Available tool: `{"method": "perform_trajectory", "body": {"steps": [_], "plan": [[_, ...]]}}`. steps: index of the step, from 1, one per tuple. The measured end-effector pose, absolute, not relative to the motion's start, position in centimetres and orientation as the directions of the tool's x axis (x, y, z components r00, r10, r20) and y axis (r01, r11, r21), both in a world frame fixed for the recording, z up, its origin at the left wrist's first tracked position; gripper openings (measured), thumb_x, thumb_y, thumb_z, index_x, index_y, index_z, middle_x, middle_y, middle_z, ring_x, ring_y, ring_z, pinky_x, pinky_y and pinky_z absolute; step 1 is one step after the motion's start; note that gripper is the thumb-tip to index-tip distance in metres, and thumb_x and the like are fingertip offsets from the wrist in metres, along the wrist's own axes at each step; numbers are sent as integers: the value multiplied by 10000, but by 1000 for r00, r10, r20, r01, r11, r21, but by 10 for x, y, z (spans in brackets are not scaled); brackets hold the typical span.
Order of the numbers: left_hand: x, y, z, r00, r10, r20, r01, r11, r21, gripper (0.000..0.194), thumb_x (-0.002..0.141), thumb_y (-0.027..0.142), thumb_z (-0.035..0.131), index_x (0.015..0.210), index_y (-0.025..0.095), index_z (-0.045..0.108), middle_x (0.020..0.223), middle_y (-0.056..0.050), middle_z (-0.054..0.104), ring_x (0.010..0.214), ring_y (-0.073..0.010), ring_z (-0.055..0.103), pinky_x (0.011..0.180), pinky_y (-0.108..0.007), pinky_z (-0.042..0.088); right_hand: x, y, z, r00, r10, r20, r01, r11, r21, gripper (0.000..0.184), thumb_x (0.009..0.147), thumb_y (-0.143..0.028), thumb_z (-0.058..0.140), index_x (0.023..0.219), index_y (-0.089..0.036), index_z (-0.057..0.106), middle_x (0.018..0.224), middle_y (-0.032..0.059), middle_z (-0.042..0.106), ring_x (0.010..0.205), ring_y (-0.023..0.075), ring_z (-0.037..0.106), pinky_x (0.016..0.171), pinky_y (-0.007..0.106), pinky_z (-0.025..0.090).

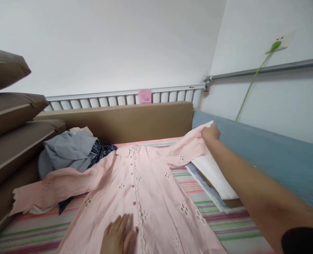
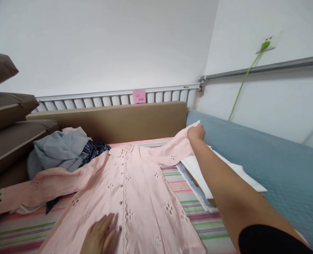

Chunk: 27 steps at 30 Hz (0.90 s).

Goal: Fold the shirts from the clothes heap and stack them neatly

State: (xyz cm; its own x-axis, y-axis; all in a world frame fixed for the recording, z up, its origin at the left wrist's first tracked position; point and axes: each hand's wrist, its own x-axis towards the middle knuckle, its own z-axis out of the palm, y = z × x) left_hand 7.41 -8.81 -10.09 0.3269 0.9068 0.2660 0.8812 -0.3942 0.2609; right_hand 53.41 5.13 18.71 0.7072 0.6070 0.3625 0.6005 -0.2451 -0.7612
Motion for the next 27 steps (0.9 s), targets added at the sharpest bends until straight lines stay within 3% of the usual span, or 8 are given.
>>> {"method": "perform_trajectory", "body": {"steps": [2, 4, 7, 12, 15, 19, 23, 27], "plan": [[68, -66, -82, 242, 915, 322, 865, -354, 356, 432, 879, 414, 376, 1242, 252, 545, 1243, -53, 587, 1139, -230, 543, 965, -379, 451, 510, 55, 158, 643, 588, 491, 706, -205, -678, 500, 876, -162, 362, 1336, 10, 269, 1347, 314, 331, 1279, 303, 336, 1014, 441, 275], [65, -37, -65, 161, 907, 389, 847, -329, 417, 445, 899, 392, 328, 1219, 182, 555, 1249, -89, 577, 1165, -219, 518, 1015, -380, 409, 473, 61, 115, 400, 669, 627, 873, -69, -483, 569, 850, -182, 419, 1385, -81, 255, 1448, 217, 242, 1326, 279, 263, 1054, 397, 247], [68, 11, -55, 129, 903, 410, 838, -320, 442, 465, 899, 390, 326, 1229, 126, 521, 1302, -131, 521, 1223, -236, 458, 1046, -418, 367, 411, 74, 36, 39, 877, 478, 954, 109, -278, 503, 858, -200, 402, 1355, -129, 363, 1421, 142, 359, 1322, 243, 293, 1075, 388, 240], [78, 81, -67, 238, 893, 382, 861, -375, 342, 549, 890, 385, 349, 1352, 89, 344, 1392, -165, 407, 1316, -267, 321, 1056, -434, 325, 373, 100, -64, 33, 966, 256, 960, 41, -277, 495, 910, -332, 351, 1361, -131, 380, 1417, 135, 379, 1328, 243, 292, 1062, 410, 253], [63, 119, -68, 197, 936, 293, 926, -276, 256, 526, 886, 369, 353, 1307, 56, 395, 1360, -190, 440, 1281, -275, 377, 1033, -413, 343, 396, 113, -87, 63, 978, 201, 977, -19, -213, 465, 906, -344, 367, 1334, -172, 426, 1425, 110, 373, 1336, 253, 275, 1075, 461, 187], [39, 171, -54, 152, 954, 259, 955, -209, 210, 419, 880, 279, 316, 1118, 16, 540, 1131, -225, 602, 1096, -289, 547, 959, -418, 392, 413, 126, -78, 207, 953, 219, 971, -174, -164, 424, 905, -297, 353, 1282, -163, 490, 1406, 126, 399, 1319, 271, 302, 1058, 490, 180], [41, 219, -49, 256, 928, 270, 942, -302, 146, 364, 866, 212, 318, 1100, 81, 564, 1160, -168, 602, 1112, -245, 528, 988, -374, 360, 384, 156, -62, 40, 955, 295, 983, 16, -184, 429, 924, -283, 301, 1290, -156, 485, 1416, 102, 392, 1331, 215, 286, 1085, 379, 175], [38, 251, -59, 276, 928, 249, 949, -304, 80, 320, 845, 175, 358, 1059, 102, 584, 1194, -150, 589, 1149, -232, 502, 996, -361, 344, 368, 202, -71, -42, 979, 199, 972, 86, -220, 473, 933, -324, 279, 1365, -162, 382, 1448, 86, 338, 1347, 208, 255, 1089, 380, 183]]}}
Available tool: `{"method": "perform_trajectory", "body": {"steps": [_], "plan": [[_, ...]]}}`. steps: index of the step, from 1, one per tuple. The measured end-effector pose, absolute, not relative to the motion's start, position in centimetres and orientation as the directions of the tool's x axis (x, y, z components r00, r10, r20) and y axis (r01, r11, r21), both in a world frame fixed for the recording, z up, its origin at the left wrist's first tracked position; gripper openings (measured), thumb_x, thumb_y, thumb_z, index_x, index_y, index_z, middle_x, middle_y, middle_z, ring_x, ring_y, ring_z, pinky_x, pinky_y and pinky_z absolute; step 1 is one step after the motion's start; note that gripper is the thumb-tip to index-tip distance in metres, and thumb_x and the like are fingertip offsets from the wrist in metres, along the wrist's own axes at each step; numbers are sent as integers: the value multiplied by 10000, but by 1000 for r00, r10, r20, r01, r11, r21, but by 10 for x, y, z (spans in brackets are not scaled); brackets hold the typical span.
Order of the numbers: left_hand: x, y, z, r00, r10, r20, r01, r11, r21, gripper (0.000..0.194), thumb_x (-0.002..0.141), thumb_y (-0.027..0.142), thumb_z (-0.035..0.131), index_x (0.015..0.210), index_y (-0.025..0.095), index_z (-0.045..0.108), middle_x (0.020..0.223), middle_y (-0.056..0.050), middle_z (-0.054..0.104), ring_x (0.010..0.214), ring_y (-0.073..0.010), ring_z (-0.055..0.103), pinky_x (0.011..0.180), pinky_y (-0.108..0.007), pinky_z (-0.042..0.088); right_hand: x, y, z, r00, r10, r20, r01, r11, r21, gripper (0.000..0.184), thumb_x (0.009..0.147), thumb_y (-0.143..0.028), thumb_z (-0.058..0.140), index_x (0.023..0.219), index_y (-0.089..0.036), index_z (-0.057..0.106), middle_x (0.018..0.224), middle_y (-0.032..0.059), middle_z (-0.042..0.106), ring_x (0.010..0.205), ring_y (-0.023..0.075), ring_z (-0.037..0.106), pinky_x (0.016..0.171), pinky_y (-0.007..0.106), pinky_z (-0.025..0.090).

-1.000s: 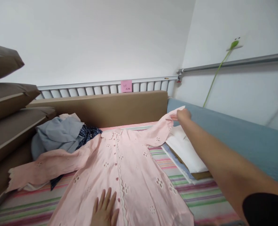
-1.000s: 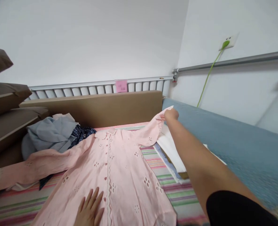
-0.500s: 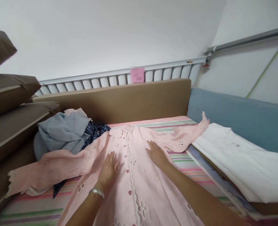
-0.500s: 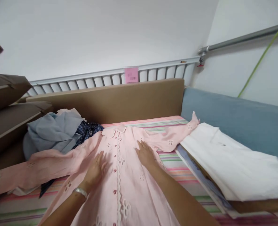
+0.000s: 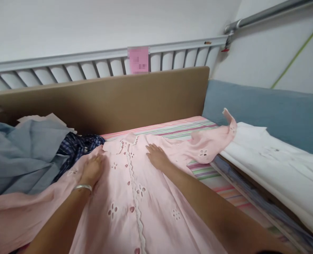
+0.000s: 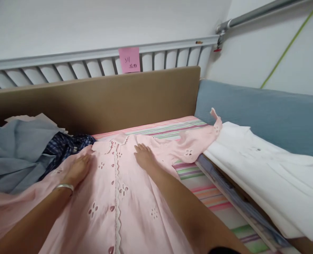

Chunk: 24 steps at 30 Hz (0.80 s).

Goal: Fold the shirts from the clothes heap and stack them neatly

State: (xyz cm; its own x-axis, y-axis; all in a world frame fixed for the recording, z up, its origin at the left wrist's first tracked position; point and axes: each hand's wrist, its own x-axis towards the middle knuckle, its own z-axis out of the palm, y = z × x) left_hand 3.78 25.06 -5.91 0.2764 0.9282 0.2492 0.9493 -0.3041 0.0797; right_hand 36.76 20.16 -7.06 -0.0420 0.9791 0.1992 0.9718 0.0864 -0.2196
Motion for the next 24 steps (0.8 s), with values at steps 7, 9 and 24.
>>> {"method": "perform_trajectory", "body": {"steps": [7, 9, 24], "plan": [[9, 264, -54, 176, 944, 280, 984, -171, -41, 325, 874, 252, 339, 982, 94, 602, 1057, -176, 629, 1028, -295, 549, 915, -469, 364, 386, 244, -81, 107, 970, 219, 978, -63, -199, 470, 939, -395, 259, 1336, -199, 416, 1441, 95, 350, 1341, 252, 258, 1068, 484, 186], [15, 272, -54, 213, 939, 271, 977, -201, -75, 346, 885, 245, 315, 1015, 112, 607, 1074, -159, 628, 1040, -283, 540, 922, -470, 354, 377, 253, -79, 37, 957, 286, 983, 16, -181, 457, 945, -364, 250, 1326, -188, 429, 1435, 96, 361, 1343, 238, 256, 1078, 463, 178], [38, 326, -66, -25, 977, 214, 999, 35, -41, 441, 850, 210, 300, 1200, 184, 566, 1208, -203, 520, 1115, -426, 427, 796, -619, 382, 384, 311, -94, 97, 982, 165, 972, -57, -230, 513, 921, -469, 249, 1383, -270, 350, 1478, 68, 276, 1365, 263, 197, 1083, 494, 158]]}}
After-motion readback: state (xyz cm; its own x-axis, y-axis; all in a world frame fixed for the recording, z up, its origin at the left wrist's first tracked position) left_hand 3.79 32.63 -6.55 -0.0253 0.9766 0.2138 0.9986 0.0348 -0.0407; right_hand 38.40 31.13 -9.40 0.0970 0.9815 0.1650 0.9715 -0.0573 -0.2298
